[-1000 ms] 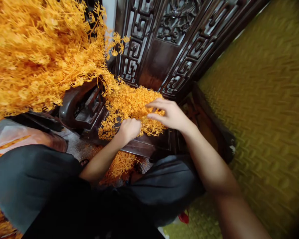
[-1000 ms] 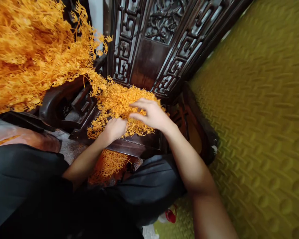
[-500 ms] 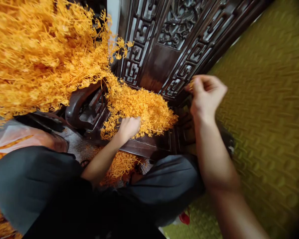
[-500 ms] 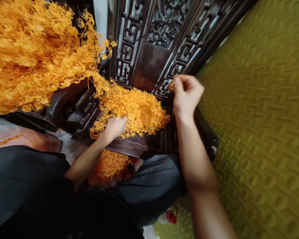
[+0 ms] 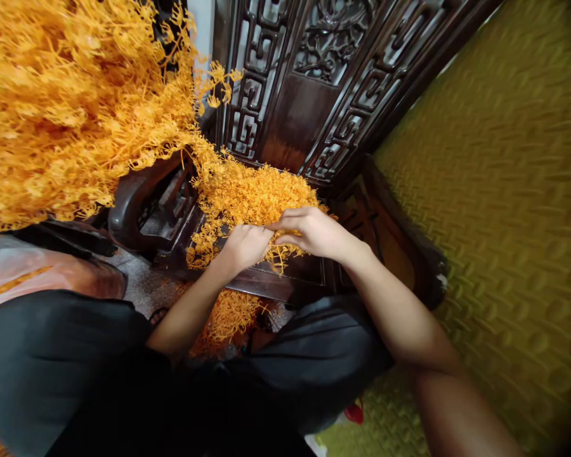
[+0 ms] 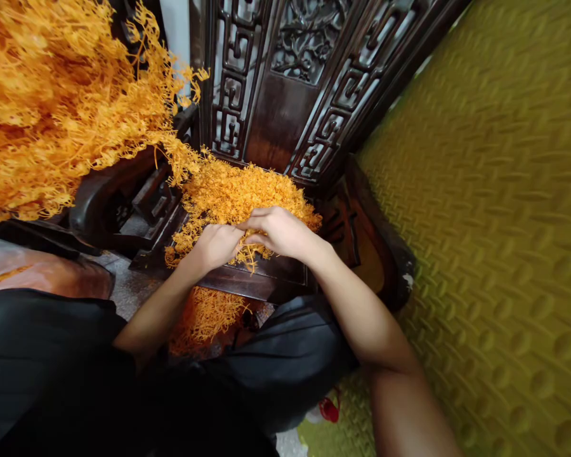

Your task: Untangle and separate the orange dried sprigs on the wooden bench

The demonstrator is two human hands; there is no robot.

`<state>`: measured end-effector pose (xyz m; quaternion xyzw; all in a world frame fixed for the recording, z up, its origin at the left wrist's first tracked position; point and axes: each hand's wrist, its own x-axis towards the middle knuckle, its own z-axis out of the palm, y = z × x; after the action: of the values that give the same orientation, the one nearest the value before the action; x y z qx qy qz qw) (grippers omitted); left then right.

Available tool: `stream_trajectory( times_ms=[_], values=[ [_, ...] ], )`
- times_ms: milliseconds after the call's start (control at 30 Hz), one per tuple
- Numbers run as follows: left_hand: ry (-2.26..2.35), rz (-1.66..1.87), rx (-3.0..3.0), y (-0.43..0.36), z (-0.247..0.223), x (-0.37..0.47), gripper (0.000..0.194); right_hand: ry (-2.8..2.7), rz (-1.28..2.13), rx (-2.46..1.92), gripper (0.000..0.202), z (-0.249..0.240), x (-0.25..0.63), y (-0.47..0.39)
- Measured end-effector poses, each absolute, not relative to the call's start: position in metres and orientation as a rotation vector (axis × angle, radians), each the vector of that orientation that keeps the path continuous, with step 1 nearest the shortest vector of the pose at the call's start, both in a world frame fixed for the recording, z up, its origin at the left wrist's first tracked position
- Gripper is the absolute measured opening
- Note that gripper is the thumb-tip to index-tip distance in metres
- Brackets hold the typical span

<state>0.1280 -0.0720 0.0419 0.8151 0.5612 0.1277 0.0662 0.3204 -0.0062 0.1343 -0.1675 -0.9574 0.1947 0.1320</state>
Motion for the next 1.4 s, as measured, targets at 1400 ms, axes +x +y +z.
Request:
stream_trajectory(
  times_ms=[1400],
  values=[
    [0.431,1.135,0.638,-0.055,0.025,0.118,0.049,-1.493,1.458,-1.098,0.054,0.083,0.303,0.029]
  ],
)
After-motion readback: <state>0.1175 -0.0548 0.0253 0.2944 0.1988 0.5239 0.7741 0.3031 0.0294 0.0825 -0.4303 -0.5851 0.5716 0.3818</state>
